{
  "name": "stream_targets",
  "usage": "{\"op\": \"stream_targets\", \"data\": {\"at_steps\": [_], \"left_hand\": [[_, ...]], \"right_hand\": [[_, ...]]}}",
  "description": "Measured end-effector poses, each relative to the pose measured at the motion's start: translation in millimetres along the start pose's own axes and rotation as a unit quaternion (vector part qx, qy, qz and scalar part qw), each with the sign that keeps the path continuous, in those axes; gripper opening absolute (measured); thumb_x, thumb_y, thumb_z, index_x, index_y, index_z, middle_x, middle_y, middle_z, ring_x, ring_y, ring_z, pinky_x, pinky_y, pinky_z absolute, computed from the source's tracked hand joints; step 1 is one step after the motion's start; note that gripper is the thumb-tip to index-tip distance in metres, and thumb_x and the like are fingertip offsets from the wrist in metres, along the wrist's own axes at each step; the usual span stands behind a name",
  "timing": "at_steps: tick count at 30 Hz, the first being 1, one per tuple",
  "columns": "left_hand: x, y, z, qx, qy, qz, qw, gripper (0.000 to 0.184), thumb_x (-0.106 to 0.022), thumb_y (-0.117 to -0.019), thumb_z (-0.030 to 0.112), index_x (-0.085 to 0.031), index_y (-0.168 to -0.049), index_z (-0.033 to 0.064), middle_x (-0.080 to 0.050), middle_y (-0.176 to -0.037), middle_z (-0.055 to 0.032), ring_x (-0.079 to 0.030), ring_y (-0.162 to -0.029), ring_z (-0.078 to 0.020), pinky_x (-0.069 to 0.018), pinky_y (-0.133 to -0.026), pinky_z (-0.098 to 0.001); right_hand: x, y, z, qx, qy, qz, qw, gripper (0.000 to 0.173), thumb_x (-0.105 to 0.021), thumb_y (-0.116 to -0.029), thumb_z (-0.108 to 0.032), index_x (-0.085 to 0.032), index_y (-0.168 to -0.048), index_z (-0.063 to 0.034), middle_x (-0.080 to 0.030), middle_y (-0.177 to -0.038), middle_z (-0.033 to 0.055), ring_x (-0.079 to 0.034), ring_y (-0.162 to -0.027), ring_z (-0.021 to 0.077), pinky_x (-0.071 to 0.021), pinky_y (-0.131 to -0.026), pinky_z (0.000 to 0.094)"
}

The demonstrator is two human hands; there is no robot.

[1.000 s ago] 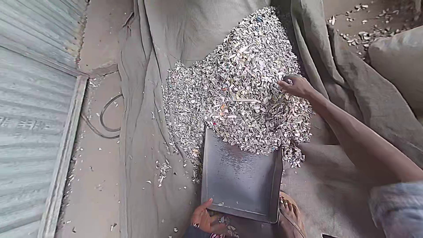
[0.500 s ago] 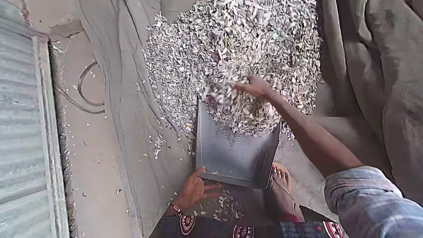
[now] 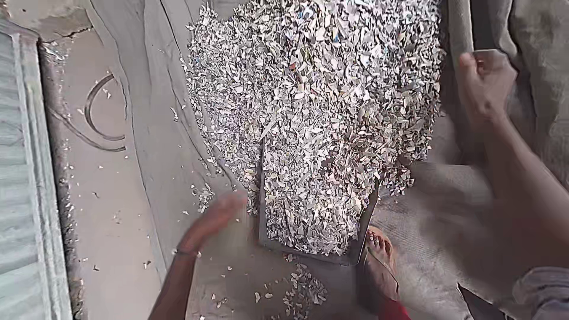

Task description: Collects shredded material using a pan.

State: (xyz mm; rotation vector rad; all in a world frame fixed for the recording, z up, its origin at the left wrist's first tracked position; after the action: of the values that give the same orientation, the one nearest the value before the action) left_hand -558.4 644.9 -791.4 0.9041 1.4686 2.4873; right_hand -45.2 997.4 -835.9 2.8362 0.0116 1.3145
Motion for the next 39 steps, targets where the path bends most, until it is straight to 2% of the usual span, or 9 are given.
{"op": "stream_targets", "data": {"at_steps": [4,7,9,11,15,18,21,30,39], "left_hand": [[58.2,-57.5,50.8,-0.13,0.171,0.155,0.964,0.047,-0.039,-0.1103,0.039,-0.044,-0.151,0.0156,-0.058,-0.144,-0.0092,-0.064,-0.121,-0.0257,-0.0544,-0.096,-0.0483],[63.9,-101.8,99.3,-0.162,0.203,0.185,0.948,0.05,-0.038,-0.109,0.048,-0.051,-0.147,0.0185,-0.052,-0.152,-0.0053,-0.055,-0.134,-0.0273,-0.0483,-0.103,-0.0554],[65.0,-131.1,130.6,-0.177,0.134,0.205,0.953,0.054,-0.038,-0.1085,0.049,-0.053,-0.147,0.0149,-0.051,-0.152,-0.0115,-0.052,-0.136,-0.0303,-0.0452,-0.105,-0.0581],[56.1,-148.1,154.0,-0.194,0.032,0.212,0.957,0.055,-0.039,-0.1087,0.048,-0.054,-0.147,0.0116,-0.051,-0.15,-0.0181,-0.049,-0.138,-0.0343,-0.0396,-0.109,-0.0599],[48.4,-165.2,185.3,-0.242,-0.065,0.207,0.946,0.056,-0.043,-0.107,0.051,-0.051,-0.15,0.0161,-0.042,-0.159,-0.0138,-0.036,-0.15,-0.0323,-0.0276,-0.12,-0.059],[46.5,-175.6,185.1,-0.224,-0.031,0.199,0.954,0.068,-0.046,-0.1037,0.057,-0.038,-0.158,0.0168,-0.03,-0.166,-0.0149,-0.027,-0.154,-0.0333,-0.0244,-0.121,-0.0612],[33.7,-180.0,192.8,-0.2,-0.062,0.224,0.952,0.087,-0.053,-0.0964,0.066,-0.026,-0.163,0.0182,-0.023,-0.168,-0.0165,-0.021,-0.155,-0.0385,-0.0227,-0.119,-0.067],[-12.8,-169.6,210.5,-0.171,-0.092,0.216,0.957,0.088,-0.03,-0.0975,0.077,-0.041,-0.157,0.0132,-0.036,-0.163,-0.0174,-0.027,-0.151,-0.0456,-0.0226,-0.117,-0.0693],[-59.3,-125.1,165.9,-0.258,-0.167,0.133,0.942,0.064,-0.044,-0.106,0.053,-0.062,-0.136,-0.0008,-0.059,-0.14,-0.0253,-0.05,-0.136,-0.0424,-0.0308,-0.118,-0.061]], "right_hand": [[-24.5,-36.5,63.0,-0.156,-0.288,0.024,0.944,0.061,-0.027,-0.1094,-0.054,-0.052,-0.14,-0.008,-0.06,-0.13,0.0021,-0.059,-0.112,0.0063,-0.0485,-0.097,0.0281],[-60.0,-19.3,50.9,-0.086,-0.218,0.029,0.972,0.059,-0.033,-0.109,-0.049,-0.052,-0.143,-0.0052,-0.06,-0.138,0.0123,-0.058,-0.127,0.0194,-0.0479,-0.107,0.0416],[-77.4,-2.0,14.7,-0.019,-0.031,-0.027,0.999,0.076,-0.041,-0.1059,-0.054,-0.032,-0.159,-0.0012,-0.039,-0.159,0.0274,-0.039,-0.147,0.0421,-0.0325,-0.119,0.062],[-103.1,30.7,-11.3,0.053,0.034,-0.073,0.995,0.086,-0.042,-0.1026,-0.06,-0.025,-0.162,0.0001,-0.022,-0.167,0.0289,-0.021,-0.155,0.0452,-0.0194,-0.125,0.0616],[-106.2,34.8,-38.7,0.201,-0.051,-0.112,0.972,0.063,-0.038,-0.1066,-0.047,-0.051,-0.148,-0.0011,-0.053,-0.149,0.0249,-0.052,-0.139,0.0342,-0.041,-0.116,0.0506],[-101.6,0.9,-19.4,0.136,-0.066,-0.057,0.987,0.061,-0.033,-0.1095,-0.042,-0.048,-0.149,0.0018,-0.052,-0.148,0.0258,-0.05,-0.139,0.0342,-0.038,-0.117,0.049],[-125.2,-7.6,-39.1,0.062,-0.056,-0.031,0.996,0.081,-0.052,-0.0993,-0.059,-0.043,-0.153,0.0013,-0.044,-0.156,0.0258,-0.038,-0.147,0.0403,-0.0282,-0.122,0.055],[-142.4,19.8,-110.8,0.042,-0.006,-0.184,0.982,0.07,-0.056,-0.0938,-0.068,-0.07,-0.122,-0.0061,-0.066,-0.125,0.0228,-0.057,-0.123,0.0476,-0.0438,-0.093,0.0719],[-154.0,164.8,-146.7,0.003,-0.046,-0.339,0.94,0.071,-0.061,-0.095,-0.062,-0.059,-0.145,-0.0113,-0.067,-0.127,0.0216,-0.062,-0.119,0.0431,-0.0463,-0.098,0.0672]]}}
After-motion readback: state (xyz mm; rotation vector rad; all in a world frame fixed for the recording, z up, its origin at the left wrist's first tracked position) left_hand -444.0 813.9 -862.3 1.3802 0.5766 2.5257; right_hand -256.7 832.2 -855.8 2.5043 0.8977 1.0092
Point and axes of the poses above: each hand's wrist, its own y-axis away from the middle knuckle, its own x-axis out of the back of the hand, z = x × y, the point moved 2 cm from there along -y, towards the middle knuckle
